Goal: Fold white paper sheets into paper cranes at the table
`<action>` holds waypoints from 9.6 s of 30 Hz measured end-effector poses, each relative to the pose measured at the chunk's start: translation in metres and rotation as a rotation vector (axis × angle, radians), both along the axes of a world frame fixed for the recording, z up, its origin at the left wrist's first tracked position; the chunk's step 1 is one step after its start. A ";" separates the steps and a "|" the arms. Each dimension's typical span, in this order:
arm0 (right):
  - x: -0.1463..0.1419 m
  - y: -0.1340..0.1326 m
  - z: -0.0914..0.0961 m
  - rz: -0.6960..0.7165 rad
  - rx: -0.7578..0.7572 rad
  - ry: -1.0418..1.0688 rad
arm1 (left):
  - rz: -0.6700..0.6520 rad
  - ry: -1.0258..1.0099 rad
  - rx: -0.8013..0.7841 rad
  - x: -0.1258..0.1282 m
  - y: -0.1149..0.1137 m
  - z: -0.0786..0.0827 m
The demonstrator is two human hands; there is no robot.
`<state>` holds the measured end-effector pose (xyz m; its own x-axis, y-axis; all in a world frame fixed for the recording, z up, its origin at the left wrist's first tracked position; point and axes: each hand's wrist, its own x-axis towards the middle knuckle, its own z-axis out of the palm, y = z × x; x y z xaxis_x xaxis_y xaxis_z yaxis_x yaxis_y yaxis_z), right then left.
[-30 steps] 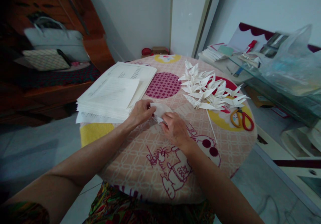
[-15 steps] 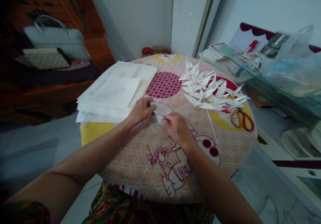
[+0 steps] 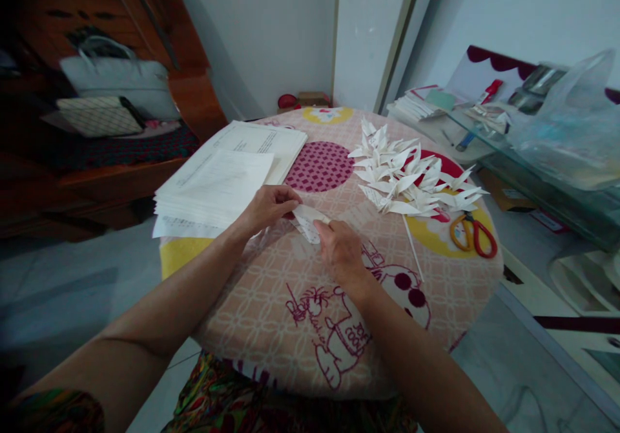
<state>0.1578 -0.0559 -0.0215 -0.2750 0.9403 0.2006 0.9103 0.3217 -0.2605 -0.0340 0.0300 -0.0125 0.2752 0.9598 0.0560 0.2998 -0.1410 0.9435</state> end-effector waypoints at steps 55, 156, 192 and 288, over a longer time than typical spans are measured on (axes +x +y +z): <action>0.024 0.002 -0.029 0.254 0.027 0.171 | -0.114 0.522 0.340 -0.013 -0.002 0.000; 0.052 0.008 -0.009 0.082 0.066 0.171 | -0.602 0.595 0.779 0.000 -0.019 -0.023; 0.019 0.014 -0.036 0.312 0.042 0.238 | -0.390 0.418 0.572 -0.010 -0.014 -0.015; -0.008 0.032 -0.020 0.679 -0.052 0.074 | 0.029 0.470 0.241 -0.032 0.001 0.001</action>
